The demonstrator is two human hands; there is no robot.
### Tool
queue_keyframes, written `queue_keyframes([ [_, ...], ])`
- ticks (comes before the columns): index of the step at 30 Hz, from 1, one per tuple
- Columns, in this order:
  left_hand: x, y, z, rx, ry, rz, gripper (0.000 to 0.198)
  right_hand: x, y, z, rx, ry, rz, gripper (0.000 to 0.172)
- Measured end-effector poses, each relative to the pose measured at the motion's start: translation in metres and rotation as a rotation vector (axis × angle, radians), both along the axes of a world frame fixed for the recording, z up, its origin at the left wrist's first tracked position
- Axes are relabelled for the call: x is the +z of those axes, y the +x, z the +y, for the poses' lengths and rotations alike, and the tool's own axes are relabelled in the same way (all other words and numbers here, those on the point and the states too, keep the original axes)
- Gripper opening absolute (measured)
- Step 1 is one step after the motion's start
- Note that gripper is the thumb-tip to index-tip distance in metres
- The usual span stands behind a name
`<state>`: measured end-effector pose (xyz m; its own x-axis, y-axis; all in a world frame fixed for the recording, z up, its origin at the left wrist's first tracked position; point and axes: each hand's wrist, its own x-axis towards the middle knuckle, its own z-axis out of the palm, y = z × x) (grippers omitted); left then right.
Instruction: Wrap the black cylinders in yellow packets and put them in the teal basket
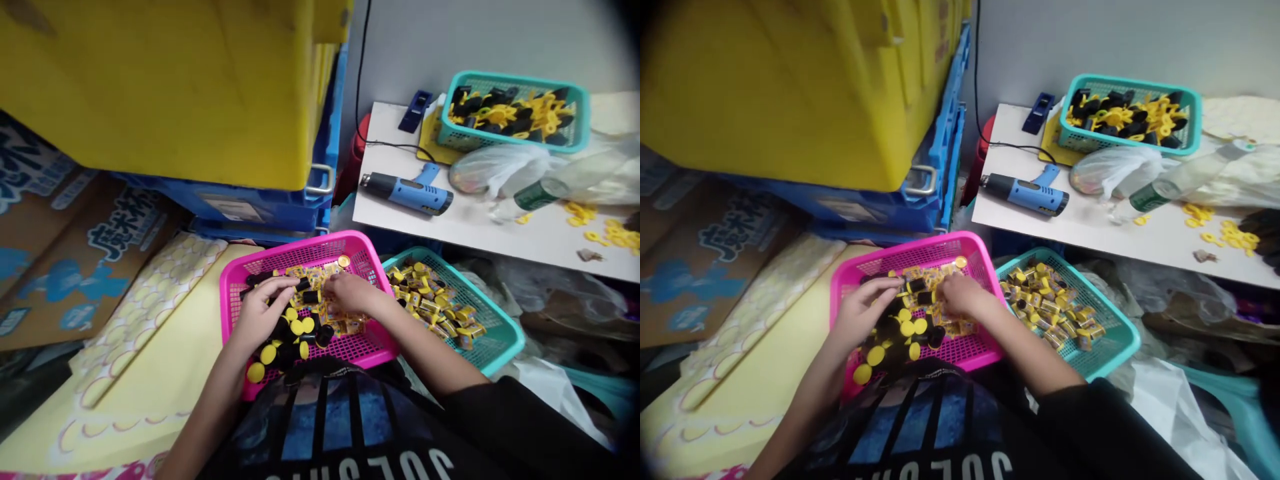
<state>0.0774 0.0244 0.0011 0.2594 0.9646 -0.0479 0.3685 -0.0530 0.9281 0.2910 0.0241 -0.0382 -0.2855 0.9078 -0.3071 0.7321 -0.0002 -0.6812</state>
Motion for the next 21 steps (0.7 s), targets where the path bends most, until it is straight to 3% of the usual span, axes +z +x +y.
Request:
queue_keyframes([
  [3, -0.008, -0.012, 0.000, 0.028, -0.035, -0.033, 0.020, -0.012, -0.002, 0.002, 0.148, -0.042, -0.102, 0.016],
  [5, -0.013, -0.016, 0.001, 0.039, -0.045, -0.049, 0.020, -0.014, 0.000, 0.003, 0.156, -0.047, -0.078, 0.008],
  [9, -0.017, -0.021, 0.006, 0.041, -0.037, -0.091, 0.019, -0.009, 0.010, 0.007, 0.158, -0.071, -0.050, 0.021],
  [13, -0.018, -0.020, 0.007, 0.034, -0.063, -0.117, 0.018, 0.006, 0.023, 0.009, -0.064, -0.088, 0.018, 0.040],
  [16, -0.016, -0.007, 0.003, 0.055, -0.184, -0.181, 0.019, 0.021, 0.019, 0.005, -0.227, -0.133, 0.324, 0.049],
  [21, -0.011, 0.023, -0.007, 0.041, -0.412, -0.463, 0.052, 0.035, -0.011, -0.009, -0.466, -0.094, 0.753, 0.039],
])
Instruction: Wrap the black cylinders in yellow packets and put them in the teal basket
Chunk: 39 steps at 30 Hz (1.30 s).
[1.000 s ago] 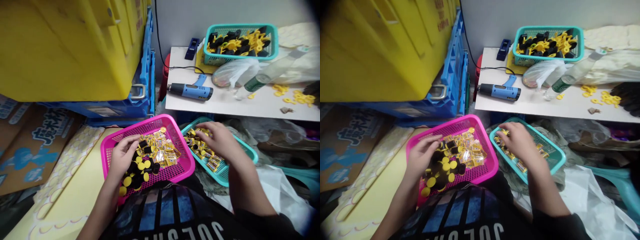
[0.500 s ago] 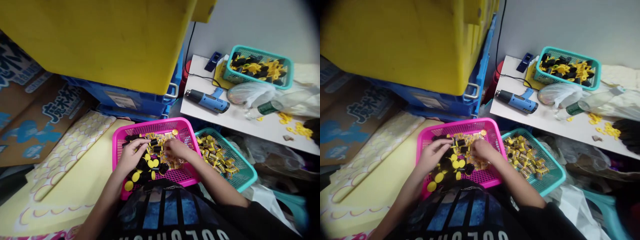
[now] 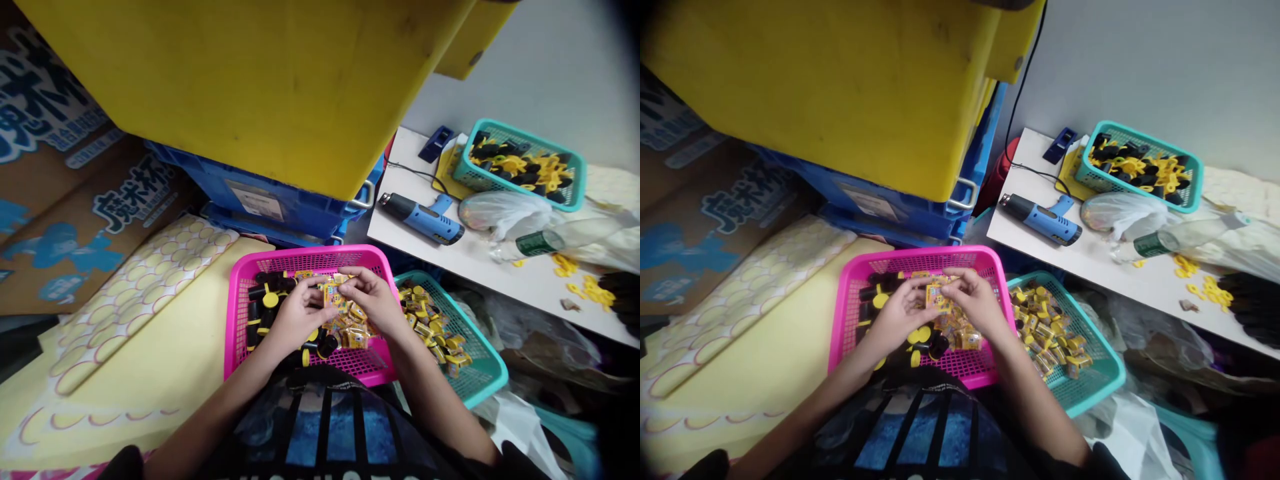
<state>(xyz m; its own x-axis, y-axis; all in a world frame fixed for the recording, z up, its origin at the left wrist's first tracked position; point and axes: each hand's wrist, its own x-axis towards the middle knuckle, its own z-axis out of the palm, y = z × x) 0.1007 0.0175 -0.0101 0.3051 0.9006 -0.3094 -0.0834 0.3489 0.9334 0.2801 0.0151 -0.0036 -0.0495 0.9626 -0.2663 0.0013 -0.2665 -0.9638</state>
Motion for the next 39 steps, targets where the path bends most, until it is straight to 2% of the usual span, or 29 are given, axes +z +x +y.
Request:
queue_keyframes([
  [2, 0.002, 0.002, 0.001, 0.021, -0.004, -0.035, 0.050, 0.000, -0.007, -0.006, -0.062, -0.002, 0.057, 0.032],
  [4, 0.004, -0.004, 0.005, 0.024, 0.021, -0.001, 0.048, -0.002, -0.008, -0.010, -0.039, 0.000, 0.051, 0.026],
  [6, 0.006, -0.013, 0.009, -0.023, 0.053, 0.069, 0.053, -0.002, -0.005, -0.011, 0.063, 0.014, 0.034, 0.026],
  [8, 0.010, -0.021, 0.013, -0.101, 0.076, 0.120, 0.057, -0.001, -0.004, -0.008, 0.202, 0.022, 0.045, 0.034],
  [10, 0.014, -0.024, 0.015, -0.147, 0.083, 0.120, 0.059, 0.000, -0.007, -0.002, 0.282, 0.025, 0.072, 0.042],
  [12, 0.017, -0.021, 0.015, -0.115, 0.086, 0.066, 0.057, 0.002, -0.015, 0.004, 0.241, 0.027, 0.132, 0.041],
  [14, 0.017, -0.013, 0.014, -0.053, 0.080, -0.028, 0.056, 0.003, -0.024, 0.010, 0.122, 0.029, 0.237, 0.039],
  [17, 0.014, -0.001, 0.012, 0.024, 0.043, -0.139, 0.059, 0.003, -0.033, 0.013, -0.022, 0.013, 0.369, 0.043],
  [19, 0.010, 0.001, 0.011, 0.118, 0.026, -0.159, 0.054, 0.001, -0.033, 0.014, -0.064, 0.022, 0.366, 0.041],
  [21, 0.007, -0.003, 0.014, 0.227, 0.036, -0.141, 0.044, -0.003, -0.029, 0.015, -0.069, 0.065, 0.237, 0.033],
  [22, 0.006, -0.008, 0.016, 0.274, 0.048, -0.115, 0.039, -0.006, -0.026, 0.016, -0.043, 0.087, 0.102, 0.028],
  [25, 0.001, -0.022, 0.021, 0.375, 0.076, -0.022, 0.032, -0.021, -0.023, 0.017, 0.194, 0.072, -0.509, 0.020],
  [27, -0.002, -0.029, 0.022, 0.412, 0.063, -0.003, 0.033, -0.032, -0.026, 0.015, 0.347, 0.030, -0.825, 0.019],
  [30, -0.004, -0.033, 0.018, 0.419, 0.011, -0.025, 0.037, -0.043, -0.031, 0.012, 0.396, 0.038, -0.944, 0.023],
  [33, -0.003, -0.036, 0.013, 0.370, -0.054, -0.043, 0.042, -0.039, -0.024, 0.011, 0.351, 0.008, -0.786, 0.027],
  [37, -0.001, -0.042, 0.010, 0.244, -0.069, -0.009, 0.045, -0.013, -0.003, 0.014, 0.209, 0.046, -0.156, 0.034],
  [39, 0.000, -0.042, 0.009, 0.189, -0.045, -0.001, 0.043, -0.001, 0.001, 0.015, 0.144, 0.071, 0.078, 0.035],
])
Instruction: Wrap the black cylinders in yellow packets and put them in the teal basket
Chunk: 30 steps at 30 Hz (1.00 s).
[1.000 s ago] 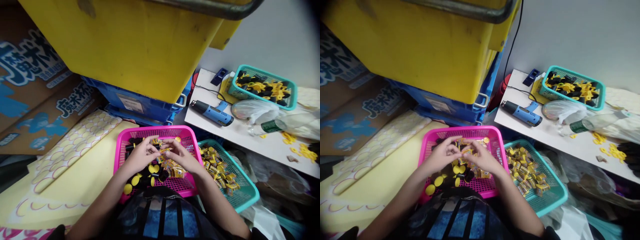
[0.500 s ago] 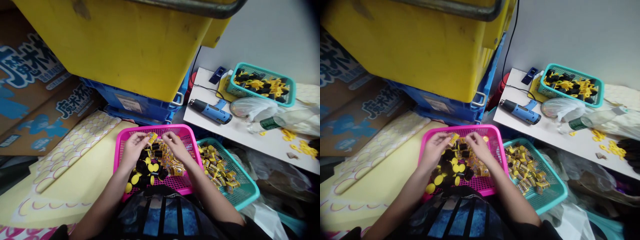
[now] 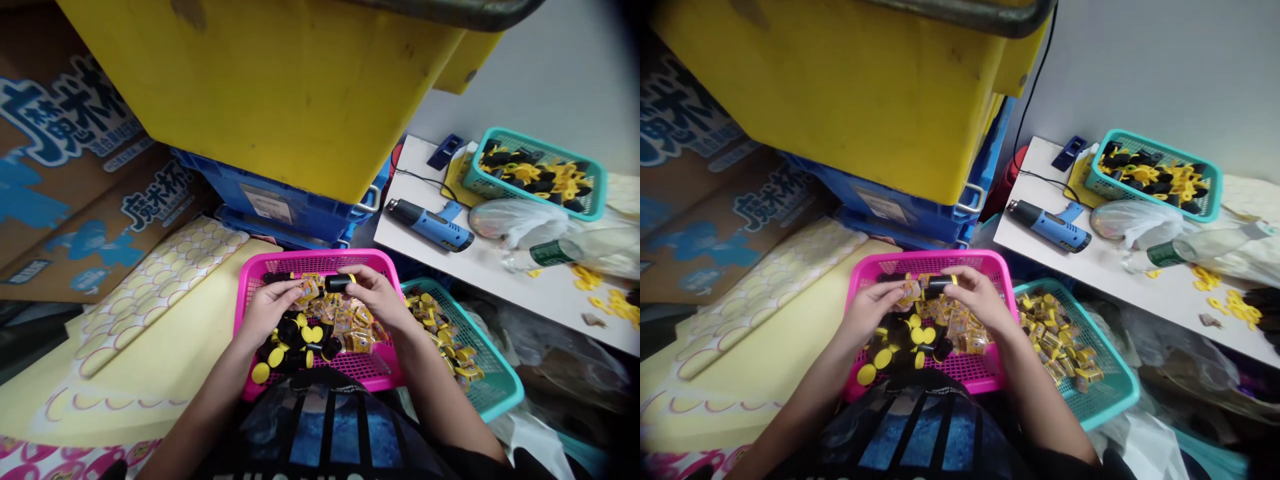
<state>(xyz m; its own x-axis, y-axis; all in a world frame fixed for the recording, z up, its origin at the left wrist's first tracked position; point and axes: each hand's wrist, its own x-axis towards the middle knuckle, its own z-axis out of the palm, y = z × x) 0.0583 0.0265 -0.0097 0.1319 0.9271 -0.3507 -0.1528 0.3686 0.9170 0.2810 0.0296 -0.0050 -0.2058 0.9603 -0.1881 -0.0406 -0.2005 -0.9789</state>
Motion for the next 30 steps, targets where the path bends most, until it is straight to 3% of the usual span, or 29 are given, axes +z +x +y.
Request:
queue_keyframes([
  [6, 0.002, 0.005, -0.002, -0.060, 0.030, -0.033, 0.040, 0.011, -0.011, 0.002, 0.037, -0.007, 0.170, 0.032],
  [12, 0.001, 0.007, -0.002, -0.063, 0.033, -0.073, 0.036, 0.006, -0.014, 0.001, 0.054, 0.005, 0.084, 0.035],
  [18, 0.005, 0.018, -0.005, -0.109, 0.001, -0.151, 0.042, -0.002, -0.025, -0.009, -0.053, 0.160, -0.083, 0.040],
  [25, 0.008, 0.023, -0.010, -0.047, -0.073, -0.215, 0.043, -0.010, -0.023, -0.017, 0.026, -0.006, 0.257, 0.034],
  [30, 0.011, 0.031, -0.014, -0.047, -0.139, -0.286, 0.041, -0.012, -0.028, -0.019, 0.159, -0.142, 0.437, 0.048],
])
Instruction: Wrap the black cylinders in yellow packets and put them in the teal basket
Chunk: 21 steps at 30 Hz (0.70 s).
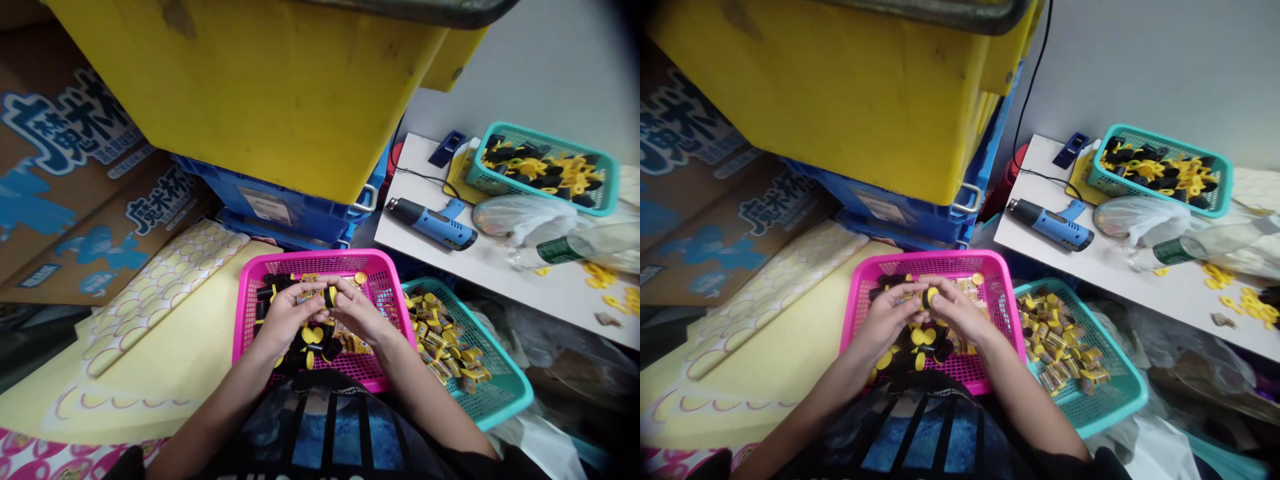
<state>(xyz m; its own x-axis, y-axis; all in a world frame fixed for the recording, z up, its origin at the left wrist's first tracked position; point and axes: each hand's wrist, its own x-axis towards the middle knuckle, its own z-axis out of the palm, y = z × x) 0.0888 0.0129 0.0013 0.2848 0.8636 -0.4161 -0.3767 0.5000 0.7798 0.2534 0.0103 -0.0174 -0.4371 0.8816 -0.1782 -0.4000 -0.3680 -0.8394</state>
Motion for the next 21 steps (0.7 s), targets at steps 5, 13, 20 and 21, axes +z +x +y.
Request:
queue_keyframes([
  [5, 0.006, 0.006, -0.004, -0.025, -0.063, -0.090, 0.038, -0.006, -0.004, -0.001, 0.061, -0.020, 0.118, 0.058],
  [13, 0.011, 0.013, -0.008, -0.010, -0.001, -0.084, 0.037, -0.005, -0.009, 0.001, 0.023, -0.134, 0.110, 0.061],
  [20, 0.013, 0.018, -0.008, 0.001, 0.057, 0.048, 0.041, -0.011, -0.012, -0.001, -0.130, 0.071, -0.054, 0.057],
  [21, 0.012, 0.019, -0.009, 0.004, 0.058, 0.044, 0.041, -0.013, -0.011, -0.001, -0.161, 0.093, -0.094, 0.057],
])
